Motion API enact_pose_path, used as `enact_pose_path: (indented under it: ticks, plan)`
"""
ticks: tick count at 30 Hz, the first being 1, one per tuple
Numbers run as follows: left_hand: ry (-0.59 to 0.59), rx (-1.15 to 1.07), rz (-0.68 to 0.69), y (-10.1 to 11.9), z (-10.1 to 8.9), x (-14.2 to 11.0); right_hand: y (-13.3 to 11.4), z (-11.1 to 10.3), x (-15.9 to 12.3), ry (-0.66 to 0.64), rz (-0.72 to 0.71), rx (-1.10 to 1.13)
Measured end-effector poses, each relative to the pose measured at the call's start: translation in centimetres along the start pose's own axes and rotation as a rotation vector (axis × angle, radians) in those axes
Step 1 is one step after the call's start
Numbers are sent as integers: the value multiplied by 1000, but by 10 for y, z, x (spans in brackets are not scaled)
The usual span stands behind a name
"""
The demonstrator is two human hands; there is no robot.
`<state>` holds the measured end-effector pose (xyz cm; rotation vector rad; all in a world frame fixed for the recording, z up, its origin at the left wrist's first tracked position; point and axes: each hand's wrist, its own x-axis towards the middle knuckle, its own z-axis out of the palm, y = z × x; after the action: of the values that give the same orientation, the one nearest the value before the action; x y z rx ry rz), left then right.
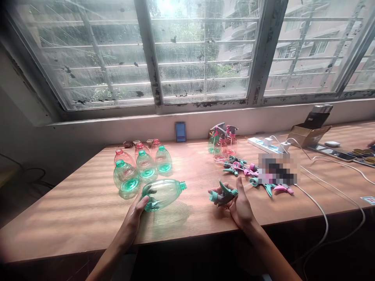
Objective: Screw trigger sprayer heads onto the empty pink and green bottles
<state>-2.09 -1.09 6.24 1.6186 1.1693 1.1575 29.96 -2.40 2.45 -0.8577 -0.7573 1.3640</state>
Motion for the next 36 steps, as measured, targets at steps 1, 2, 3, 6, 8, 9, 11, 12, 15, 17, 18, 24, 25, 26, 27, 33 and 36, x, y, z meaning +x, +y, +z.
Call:
enact_pose_path:
  ticks: [1,2,3,6,8,9,11,12,15,17,18,24,25,26,27,33,36]
  plan:
    - [-27,-13,-8,0,1,-1,0,0,0,-16,21,6]
    - [-56,-26,-18,0,3,-2,0,1,-1,-24,35,13]
    - [-80,-38,-29,0,5,-3,-1,1,-1,-25,41,21]
    - [-134,-59,-70,1,17,-7,0,3,-2,-7,30,30]
    - [-176,-72,-84,3,26,-8,0,5,-2,-7,24,26]
    - [-195,-80,-85,4,30,-8,0,5,-2,-14,27,19]
    - [-210,-74,-78,5,36,-9,1,5,-1,-26,46,10]
    - [-210,-60,-72,5,37,-9,2,4,-1,-26,60,12]
    - [-203,-18,-40,3,37,-10,6,-2,1,-29,89,38]
    - [-216,-20,-29,0,35,-11,9,-5,3,-55,84,26]
    - [-220,-24,-28,-1,34,-12,10,-5,4,-77,70,3]
    - [-240,52,15,-3,31,-14,9,-3,1,-109,-23,-274]
    - [-262,44,33,-4,31,-14,9,-3,0,-108,-24,-318]
    - [-286,26,53,-6,30,-14,8,-4,-1,-111,-22,-355]
    - [-308,5,74,-8,30,-14,7,-4,-2,-116,-18,-385]
    - [-344,-36,112,-16,30,-13,0,0,-6,-157,-1,-530]
    - [-343,32,85,-10,29,-14,-4,4,-8,-192,-11,-593]
